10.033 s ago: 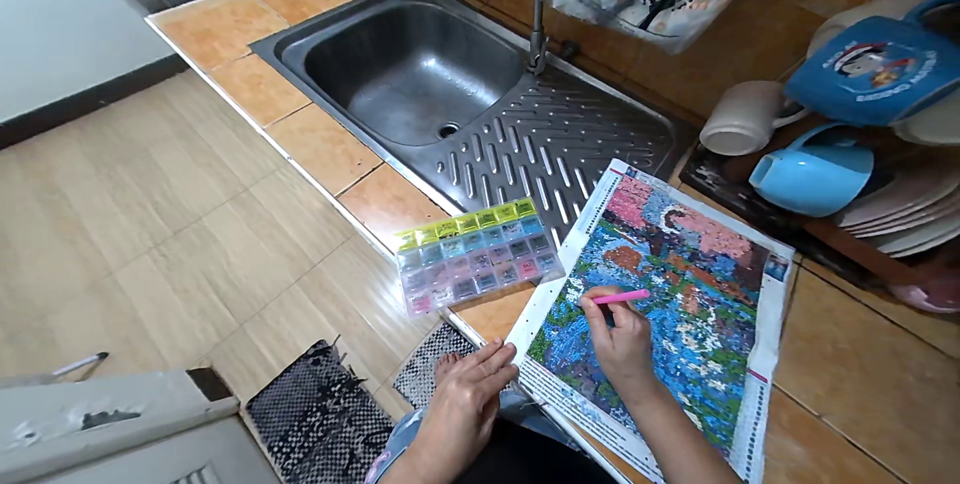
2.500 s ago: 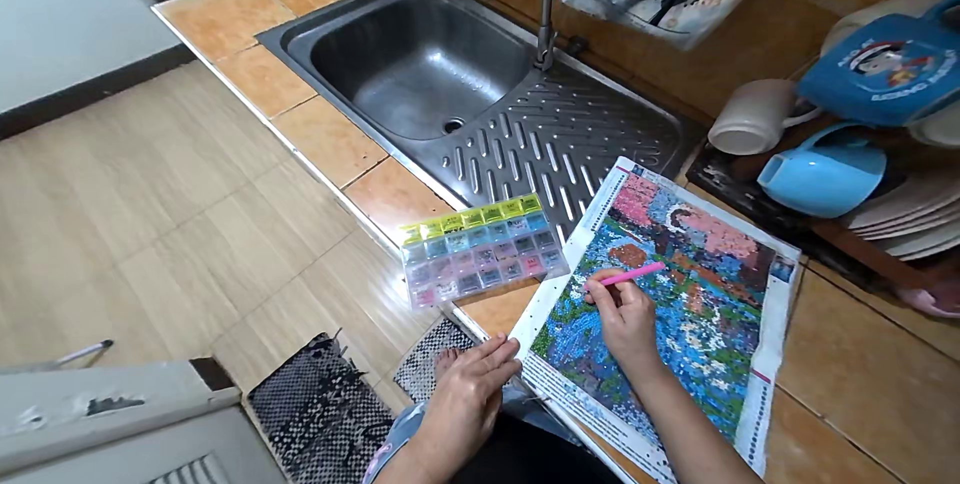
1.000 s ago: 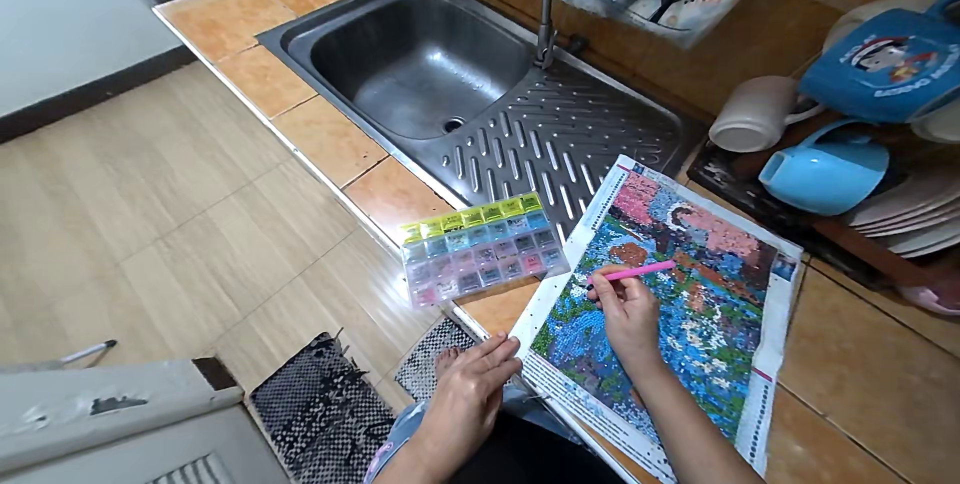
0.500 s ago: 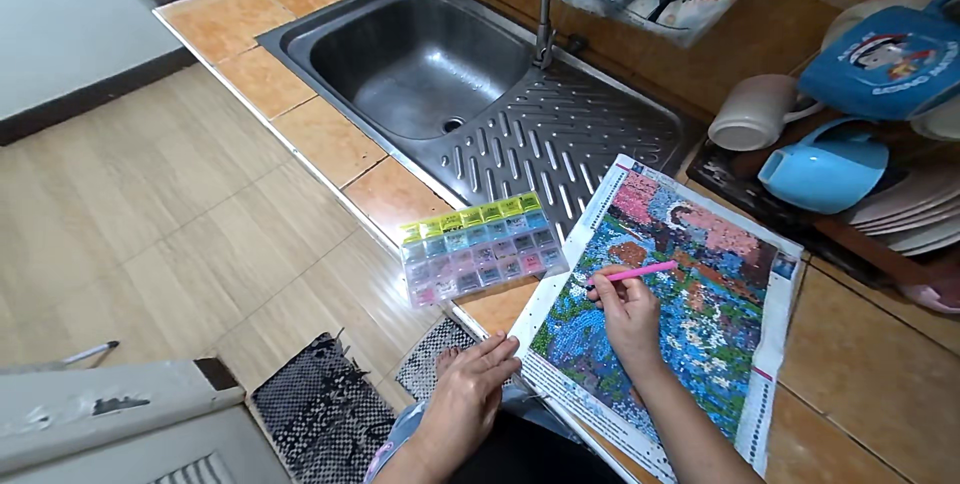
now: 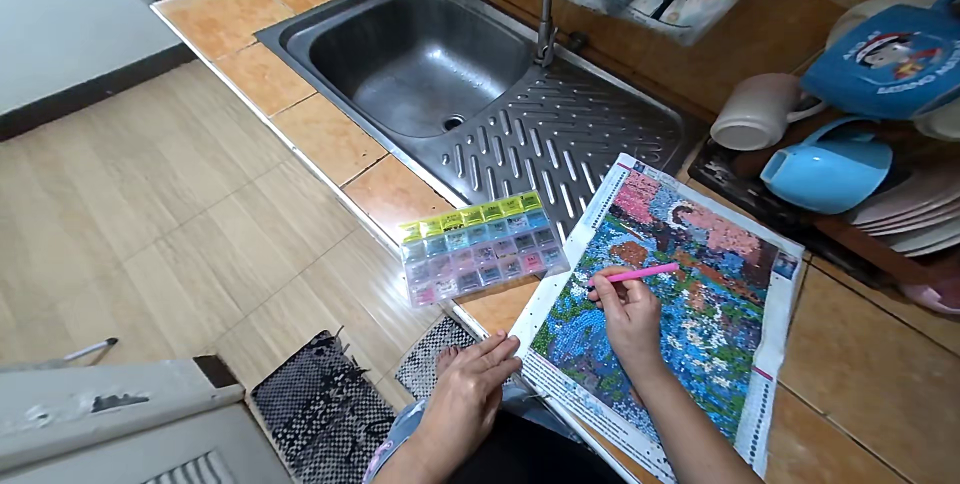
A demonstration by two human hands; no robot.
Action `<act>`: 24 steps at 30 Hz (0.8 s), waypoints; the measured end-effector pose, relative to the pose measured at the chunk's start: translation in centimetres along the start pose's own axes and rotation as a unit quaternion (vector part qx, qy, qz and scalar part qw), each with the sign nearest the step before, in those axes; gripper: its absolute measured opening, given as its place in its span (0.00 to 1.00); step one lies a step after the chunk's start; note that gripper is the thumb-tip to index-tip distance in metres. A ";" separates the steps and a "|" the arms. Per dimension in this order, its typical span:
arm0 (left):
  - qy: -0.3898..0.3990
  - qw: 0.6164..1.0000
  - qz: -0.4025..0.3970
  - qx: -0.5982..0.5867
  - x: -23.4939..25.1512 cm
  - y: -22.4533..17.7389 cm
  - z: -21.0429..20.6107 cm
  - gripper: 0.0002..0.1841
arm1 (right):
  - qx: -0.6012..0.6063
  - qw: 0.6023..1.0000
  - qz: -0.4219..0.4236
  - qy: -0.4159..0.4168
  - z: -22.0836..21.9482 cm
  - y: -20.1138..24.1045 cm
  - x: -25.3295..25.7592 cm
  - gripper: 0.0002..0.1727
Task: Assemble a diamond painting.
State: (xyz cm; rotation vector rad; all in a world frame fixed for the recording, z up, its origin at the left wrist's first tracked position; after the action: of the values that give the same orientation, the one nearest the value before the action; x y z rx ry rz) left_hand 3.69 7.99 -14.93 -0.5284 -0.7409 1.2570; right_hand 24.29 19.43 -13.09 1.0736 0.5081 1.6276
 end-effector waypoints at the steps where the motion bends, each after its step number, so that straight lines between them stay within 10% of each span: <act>1: 0.001 1.000 0.000 0.001 0.0 0.0 0.0 0.19 | -0.002 1.000 0.002 0.000 0.0 0.0 0.0 0.10; 24: 0.002 1.000 -0.001 -0.001 0.0 0.0 0.0 0.19 | -0.046 0.998 0.052 0.000 -0.2 0.3 -0.2 0.12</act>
State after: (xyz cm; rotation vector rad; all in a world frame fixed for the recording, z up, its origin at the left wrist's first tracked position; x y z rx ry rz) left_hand 3.71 8.01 -14.89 -0.5317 -0.7404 1.2526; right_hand 23.97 19.14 -13.00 1.0461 0.3783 1.7259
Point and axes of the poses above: each hand's wrist, its own x-axis towards the middle knuckle, its own z-axis out of the back of the hand, y = z × x, the point moved 7 cm from there along x, towards the middle knuckle, and after that the axes turned 9 degrees about z, right-handed, at the moved point
